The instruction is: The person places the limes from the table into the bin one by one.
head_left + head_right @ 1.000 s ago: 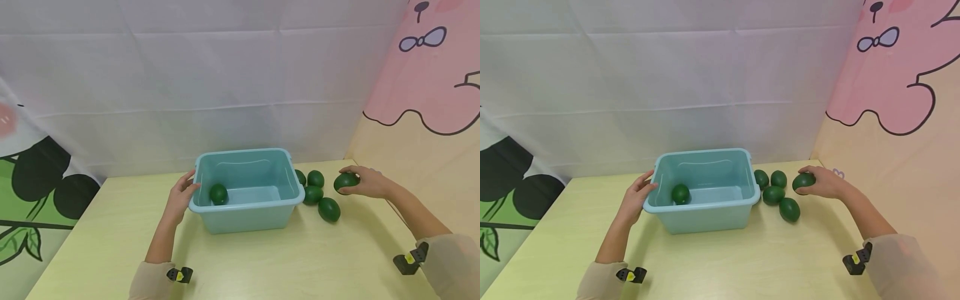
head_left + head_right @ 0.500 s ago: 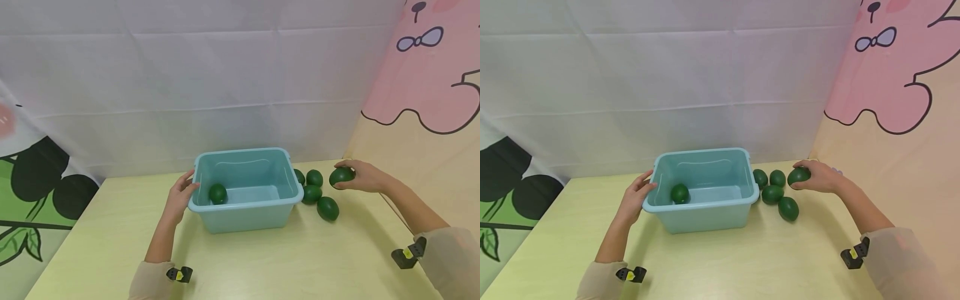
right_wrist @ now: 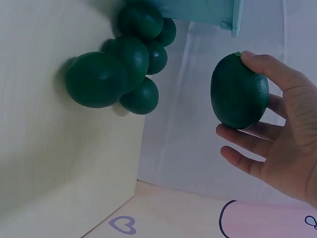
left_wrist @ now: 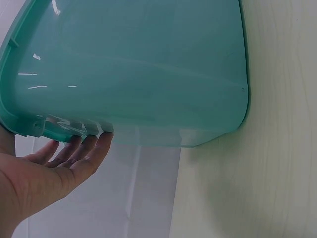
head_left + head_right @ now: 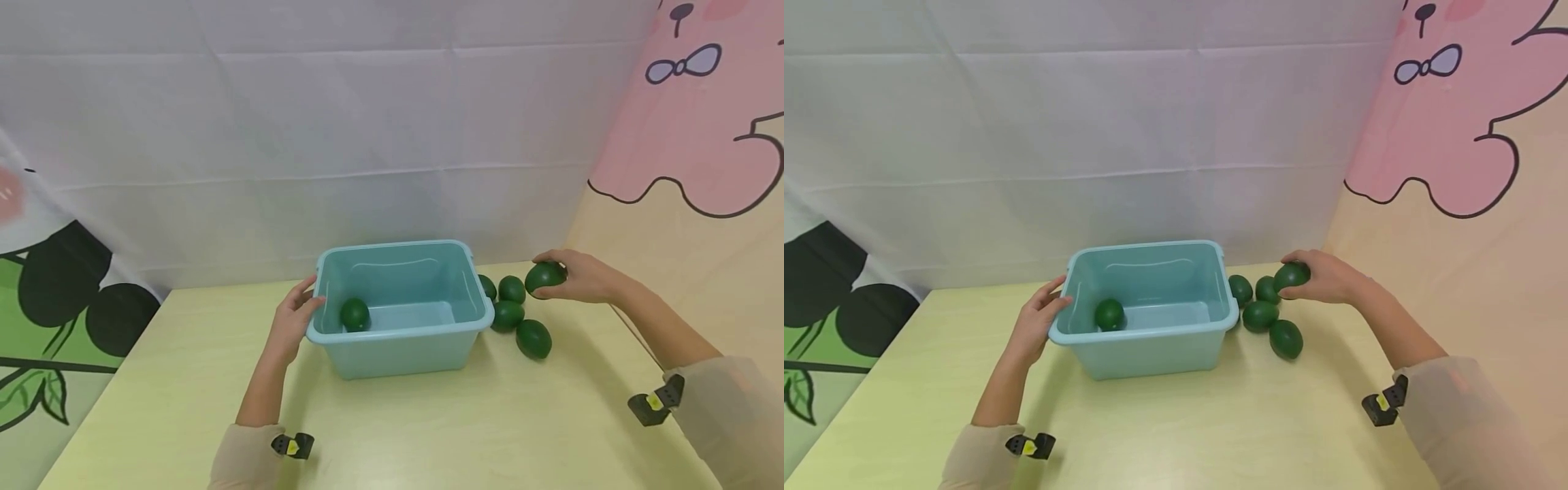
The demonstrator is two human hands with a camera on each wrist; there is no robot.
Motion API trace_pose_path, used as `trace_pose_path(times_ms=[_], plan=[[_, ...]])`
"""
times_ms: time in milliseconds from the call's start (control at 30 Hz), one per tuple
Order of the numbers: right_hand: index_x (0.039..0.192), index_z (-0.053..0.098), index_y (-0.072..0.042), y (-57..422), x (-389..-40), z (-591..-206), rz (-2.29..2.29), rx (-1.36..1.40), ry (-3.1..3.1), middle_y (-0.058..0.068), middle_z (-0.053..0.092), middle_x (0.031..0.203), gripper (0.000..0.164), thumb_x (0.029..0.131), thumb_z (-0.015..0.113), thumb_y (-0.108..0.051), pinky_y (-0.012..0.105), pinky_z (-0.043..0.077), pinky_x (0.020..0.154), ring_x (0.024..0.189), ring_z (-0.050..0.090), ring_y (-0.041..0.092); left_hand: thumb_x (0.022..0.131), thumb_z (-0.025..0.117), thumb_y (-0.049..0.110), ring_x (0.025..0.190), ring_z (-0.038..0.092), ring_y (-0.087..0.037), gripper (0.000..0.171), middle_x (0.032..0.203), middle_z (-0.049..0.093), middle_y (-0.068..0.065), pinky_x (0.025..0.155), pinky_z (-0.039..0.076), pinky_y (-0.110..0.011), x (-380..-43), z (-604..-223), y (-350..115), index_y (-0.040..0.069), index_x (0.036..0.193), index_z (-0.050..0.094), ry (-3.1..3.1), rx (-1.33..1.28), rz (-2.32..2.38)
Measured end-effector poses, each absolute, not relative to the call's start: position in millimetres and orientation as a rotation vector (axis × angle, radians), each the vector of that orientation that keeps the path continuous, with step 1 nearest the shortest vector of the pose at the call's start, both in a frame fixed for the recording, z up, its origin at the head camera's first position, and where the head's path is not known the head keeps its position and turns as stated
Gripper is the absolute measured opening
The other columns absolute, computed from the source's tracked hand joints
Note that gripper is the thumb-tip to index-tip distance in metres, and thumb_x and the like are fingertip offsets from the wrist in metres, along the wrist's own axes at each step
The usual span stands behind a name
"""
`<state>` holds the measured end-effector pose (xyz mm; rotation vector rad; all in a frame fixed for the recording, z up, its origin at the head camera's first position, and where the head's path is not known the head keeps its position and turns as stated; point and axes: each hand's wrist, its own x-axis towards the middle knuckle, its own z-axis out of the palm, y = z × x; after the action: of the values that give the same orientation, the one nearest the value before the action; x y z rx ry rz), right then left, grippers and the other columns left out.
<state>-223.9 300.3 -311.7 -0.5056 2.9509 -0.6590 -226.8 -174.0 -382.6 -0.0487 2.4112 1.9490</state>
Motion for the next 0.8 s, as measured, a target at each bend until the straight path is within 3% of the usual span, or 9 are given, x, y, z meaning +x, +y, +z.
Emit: trace_pose_path(times_ms=[167,800], plan=[[0.129,0.050,-0.003,294.5,-226.6,-306.3,-0.668,-0.531,2.956,0.015,0.058,0.117,0.066,0.079,0.072,-0.041,0.033,0.048,0.076,0.097,0.057,0.023,0.096,0.048,0.020,0.127,0.044,-0.034,0.054,0.143,0.040,-0.017,0.100,0.039,-0.049,-226.5,-380.7,-173.2,0.019,0.147,0.029,2.415,-0.044,1.945],[0.131,0.049,-0.006,274.1,-232.1,-294.2,-0.666,-0.594,2.962,0.016,0.054,0.127,0.064,0.082,0.067,-0.044,0.045,0.048,0.087,0.108,0.054,0.028,0.097,0.048,0.025,0.127,0.044,-0.034,0.055,0.144,0.039,-0.016,0.098,0.040,-0.046,-222.2,-378.4,-172.0,0.021,0.148,0.028,2.425,-0.032,1.923]])
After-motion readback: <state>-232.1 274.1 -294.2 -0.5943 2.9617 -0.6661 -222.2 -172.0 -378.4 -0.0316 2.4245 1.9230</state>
